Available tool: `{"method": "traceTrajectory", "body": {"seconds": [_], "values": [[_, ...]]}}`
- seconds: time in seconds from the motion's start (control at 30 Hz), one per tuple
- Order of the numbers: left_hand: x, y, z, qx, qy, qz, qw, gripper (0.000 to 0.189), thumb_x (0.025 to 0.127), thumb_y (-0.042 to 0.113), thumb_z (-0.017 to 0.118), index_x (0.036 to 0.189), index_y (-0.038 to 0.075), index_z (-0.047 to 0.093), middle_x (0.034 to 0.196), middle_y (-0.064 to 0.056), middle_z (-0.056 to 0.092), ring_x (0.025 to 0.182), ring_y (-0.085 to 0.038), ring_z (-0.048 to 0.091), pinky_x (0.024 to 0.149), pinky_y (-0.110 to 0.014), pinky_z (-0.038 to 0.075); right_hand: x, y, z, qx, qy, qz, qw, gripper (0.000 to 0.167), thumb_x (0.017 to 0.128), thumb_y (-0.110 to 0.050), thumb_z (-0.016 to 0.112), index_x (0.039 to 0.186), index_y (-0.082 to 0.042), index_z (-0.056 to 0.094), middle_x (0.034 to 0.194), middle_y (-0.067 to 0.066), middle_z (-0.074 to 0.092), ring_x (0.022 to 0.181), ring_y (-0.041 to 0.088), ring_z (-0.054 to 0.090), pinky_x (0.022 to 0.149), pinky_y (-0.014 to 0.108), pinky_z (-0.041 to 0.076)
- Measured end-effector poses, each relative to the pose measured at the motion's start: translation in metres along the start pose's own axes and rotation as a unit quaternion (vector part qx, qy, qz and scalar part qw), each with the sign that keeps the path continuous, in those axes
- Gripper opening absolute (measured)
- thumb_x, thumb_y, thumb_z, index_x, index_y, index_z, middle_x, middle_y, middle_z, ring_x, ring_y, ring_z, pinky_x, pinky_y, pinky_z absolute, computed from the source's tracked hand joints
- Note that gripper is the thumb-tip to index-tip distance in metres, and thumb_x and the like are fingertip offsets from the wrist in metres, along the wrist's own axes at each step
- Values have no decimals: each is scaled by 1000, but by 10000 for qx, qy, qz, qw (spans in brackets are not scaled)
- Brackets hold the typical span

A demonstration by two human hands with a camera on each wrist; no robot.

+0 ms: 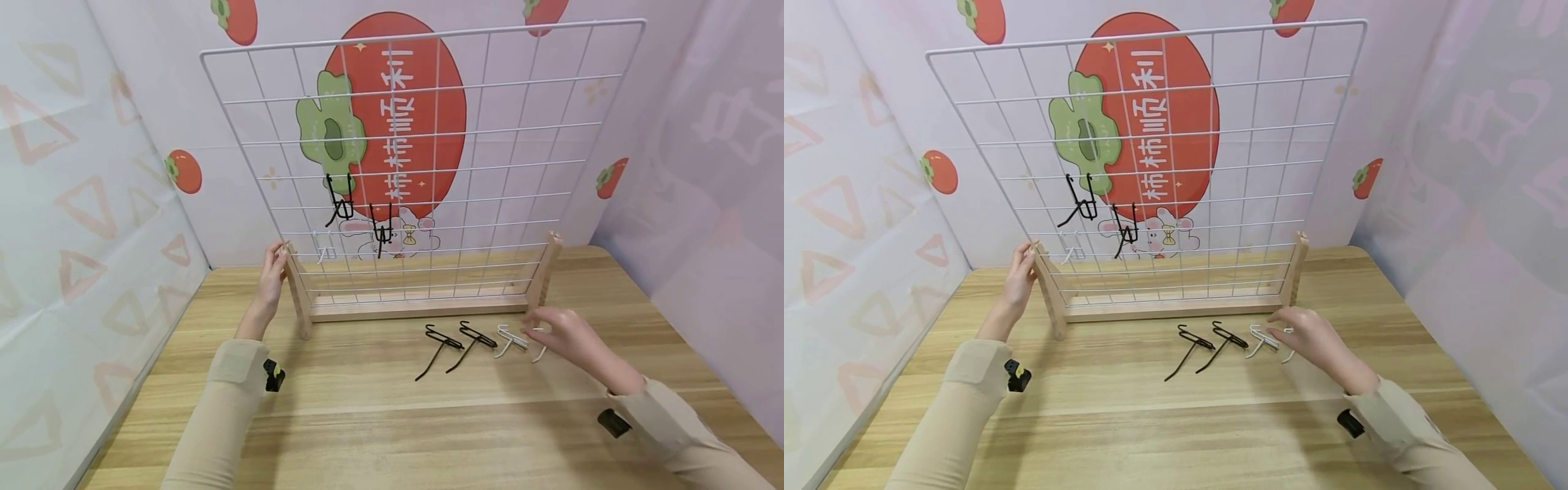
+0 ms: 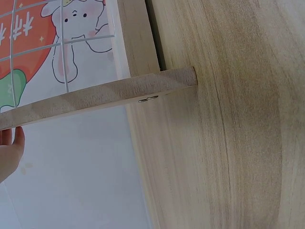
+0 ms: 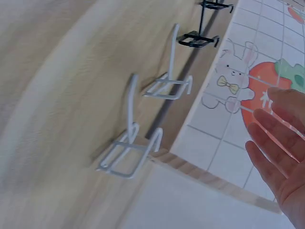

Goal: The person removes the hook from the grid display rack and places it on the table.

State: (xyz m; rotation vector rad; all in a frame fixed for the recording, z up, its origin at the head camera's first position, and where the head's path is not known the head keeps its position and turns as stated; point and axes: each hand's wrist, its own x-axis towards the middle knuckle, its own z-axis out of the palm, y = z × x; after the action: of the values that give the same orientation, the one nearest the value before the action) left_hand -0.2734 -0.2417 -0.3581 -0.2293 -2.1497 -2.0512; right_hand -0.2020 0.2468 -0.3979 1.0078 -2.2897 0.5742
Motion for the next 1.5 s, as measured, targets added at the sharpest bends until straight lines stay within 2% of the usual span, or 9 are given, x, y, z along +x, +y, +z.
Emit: {"method": "traceTrajectory", "body": {"seconds": [0.2,0.3,0.43,0.57,0.7,0.8,1.03,1.33,1.5], "values": [[3,-9,-2,37,32,127,9999,28,98,28,27,124,18,28,137,-11,21,125,-22,19,106,-43,9,18,-3,-2,127,105,-161,9997,31,52,9,75,78,-3,64,73,6,65,63,17,61,55,25,48],[3,-9,-2,37,19,169,9998,25,98,30,28,121,22,30,137,-11,21,125,-22,19,105,-45,8,28,-6,-2,208,185,-284,9992,31,53,9,75,79,-4,65,75,6,66,63,17,61,56,23,48],[2,-7,-2,-1,50,132,9999,31,98,27,27,126,14,27,137,-12,22,125,-22,19,106,-43,9,40,-11,-2,254,215,-363,9988,32,55,9,74,82,-3,64,77,6,65,62,16,61,55,22,47],[3,-4,-1,-9,53,14,10000,38,98,23,25,132,6,20,138,-12,20,127,-22,18,106,-41,9,53,-19,0,323,92,-231,9992,30,60,5,74,86,-4,64,81,6,66,71,18,62,60,29,50],[3,-4,-1,-4,24,-30,10000,41,98,20,23,134,3,15,139,-14,18,127,-24,17,106,-42,8,65,-26,3,470,-3,-133,9988,25,65,2,73,88,-4,65,84,7,66,76,21,63,65,33,50],[4,-5,-2,-26,46,-20,10000,38,98,20,23,133,4,18,138,-13,19,126,-23,18,106,-42,9,73,-31,6,526,108,-278,9982,26,64,2,73,88,-2,65,83,8,66,75,22,63,65,33,50],[2,-6,-1,-63,96,99,9999,24,98,25,27,121,21,31,123,1,31,118,-18,26,105,-42,12,92,-39,11,597,308,-509,9964,27,63,-1,75,89,-3,65,84,8,67,76,20,63,66,31,50],[0,-3,0,-163,83,99,9998,26,98,23,27,123,17,30,113,7,34,118,-21,26,105,-42,11,118,-55,18,920,466,-582,9930,26,67,-1,73,92,-1,64,87,10,66,79,22,63,68,33,51],[-6,10,5,-256,68,24,9996,30,98,18,25,127,10,27,116,-1,31,120,-26,23,106,-42,9,133,-65,25,1200,677,-578,9888,25,68,1,72,93,0,64,89,12,66,82,23,63,71,35,50]]}}
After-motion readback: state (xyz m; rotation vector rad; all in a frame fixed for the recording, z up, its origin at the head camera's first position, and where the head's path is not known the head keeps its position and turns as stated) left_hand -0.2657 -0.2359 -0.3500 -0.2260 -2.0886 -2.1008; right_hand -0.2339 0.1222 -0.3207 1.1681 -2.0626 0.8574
